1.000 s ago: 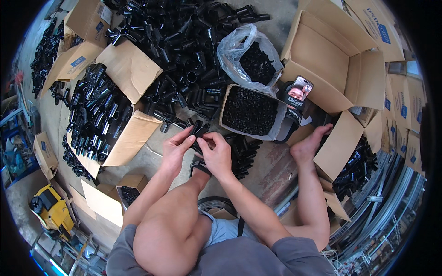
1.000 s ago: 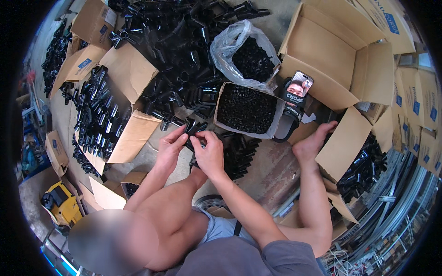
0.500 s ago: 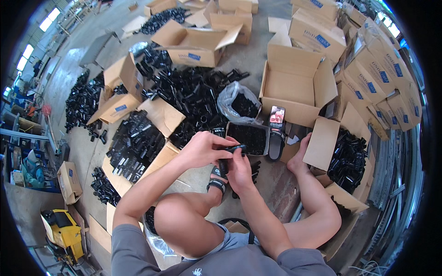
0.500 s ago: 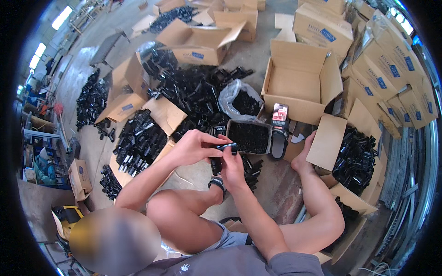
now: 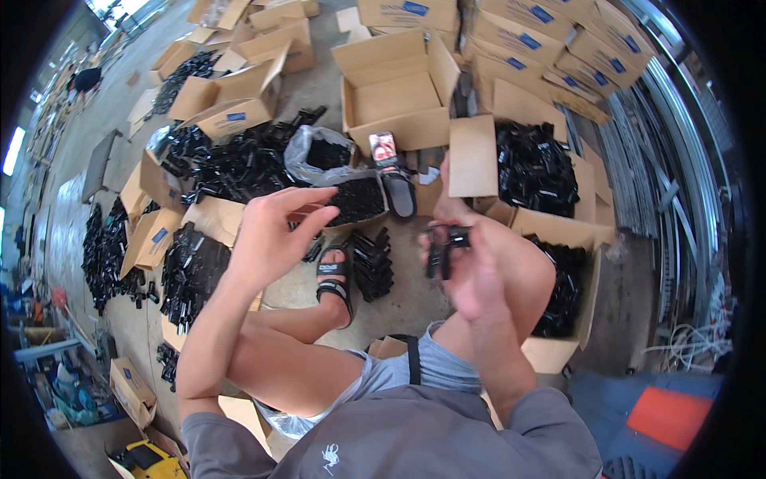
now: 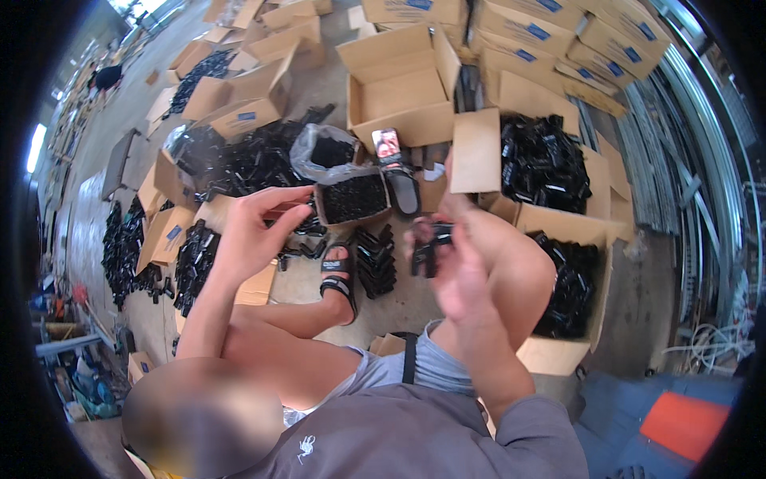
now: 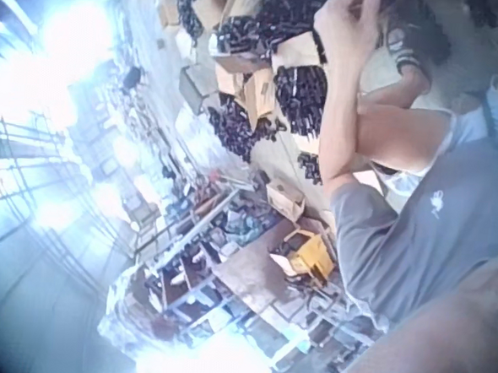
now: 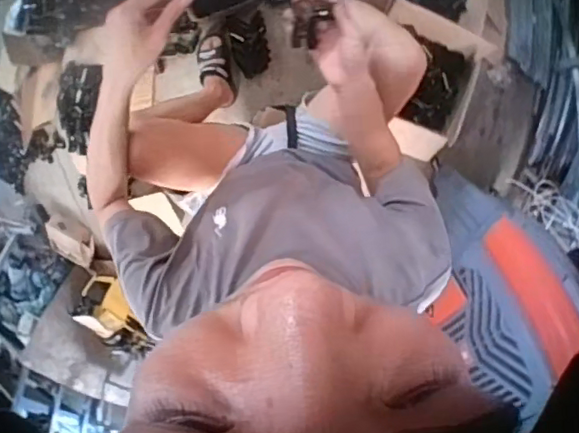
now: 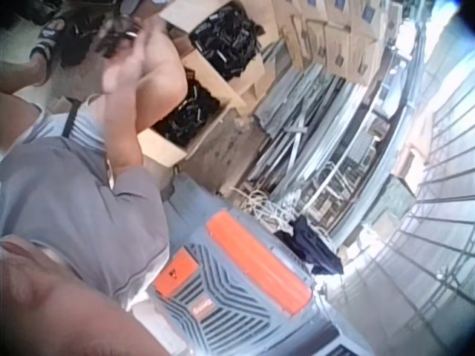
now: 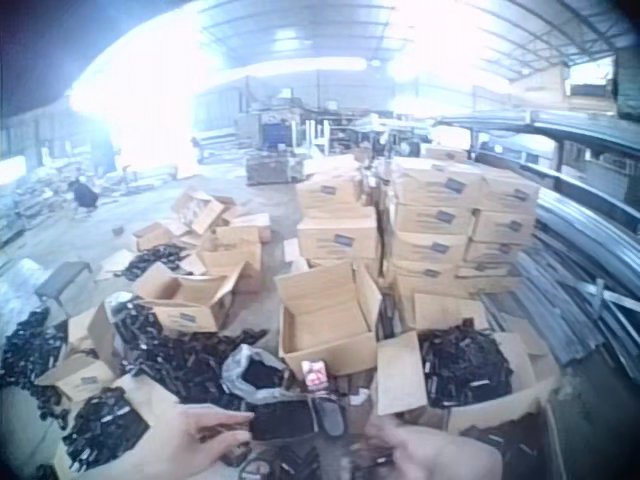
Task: The person sorts through cardboard boxes on the floor, picking up black metal connectors, handling them individually, and placing them into different boxes or a small black bin.
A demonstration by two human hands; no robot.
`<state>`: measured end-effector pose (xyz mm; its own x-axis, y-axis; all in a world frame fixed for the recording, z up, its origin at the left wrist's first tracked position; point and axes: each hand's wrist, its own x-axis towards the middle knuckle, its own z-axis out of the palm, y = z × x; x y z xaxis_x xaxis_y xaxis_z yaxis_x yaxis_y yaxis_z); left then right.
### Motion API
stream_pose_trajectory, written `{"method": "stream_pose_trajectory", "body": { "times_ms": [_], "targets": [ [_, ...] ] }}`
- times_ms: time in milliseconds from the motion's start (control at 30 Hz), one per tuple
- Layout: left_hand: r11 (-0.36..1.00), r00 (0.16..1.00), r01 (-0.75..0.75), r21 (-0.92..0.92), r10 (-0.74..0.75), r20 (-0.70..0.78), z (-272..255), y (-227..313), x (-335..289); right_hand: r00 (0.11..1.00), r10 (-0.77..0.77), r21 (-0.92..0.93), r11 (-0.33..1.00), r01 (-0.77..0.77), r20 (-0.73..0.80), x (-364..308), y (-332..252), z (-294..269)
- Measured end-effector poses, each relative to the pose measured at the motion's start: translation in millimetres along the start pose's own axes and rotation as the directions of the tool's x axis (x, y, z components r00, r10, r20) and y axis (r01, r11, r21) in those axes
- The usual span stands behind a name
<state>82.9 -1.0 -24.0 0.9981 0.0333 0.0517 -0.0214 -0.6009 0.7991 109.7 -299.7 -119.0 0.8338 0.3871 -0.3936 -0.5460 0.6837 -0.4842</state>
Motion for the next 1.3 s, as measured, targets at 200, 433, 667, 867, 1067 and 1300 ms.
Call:
{"method": "stream_pose_trajectory", "body": {
  "times_ms": [200, 433, 667, 867, 1067, 1300],
  "targets": [
    [0.986, 0.939, 0.168, -0.005, -0.159, 0.307, 10, -23, -5, 0.909, -0.415, 0.099, 0.903, 0.417, -0.048, -86, -112, -55],
    [0.974, 0.919, 0.226, -0.011, -0.209, 0.335, -1, -54, -11, 0.787, -0.462, 0.125, 0.826, 0.550, -0.409, -94, -138, -130],
    [0.976, 0.882, 0.214, 0.043, -0.213, 0.421, 13, -59, 0, 0.490, -0.321, -0.096, 0.898, 0.429, -0.810, -95, -152, -283],
    [0.968, 0.865, 0.243, 0.056, -0.243, 0.439, 7, -72, -6, 0.089, -0.630, -0.539, 0.722, 0.434, -0.772, -95, -172, -327],
    [0.953, 0.878, 0.289, 0.086, -0.300, 0.373, 1, -97, -20, 0.130, -0.722, -0.570, 0.632, 0.525, -0.680, -95, -166, -335],
    [0.932, 0.808, 0.272, 0.240, -0.357, 0.468, 28, -130, -31, 0.240, -0.827, -0.646, 0.550, 0.528, -0.508, -106, -163, -250]
  ]
}}
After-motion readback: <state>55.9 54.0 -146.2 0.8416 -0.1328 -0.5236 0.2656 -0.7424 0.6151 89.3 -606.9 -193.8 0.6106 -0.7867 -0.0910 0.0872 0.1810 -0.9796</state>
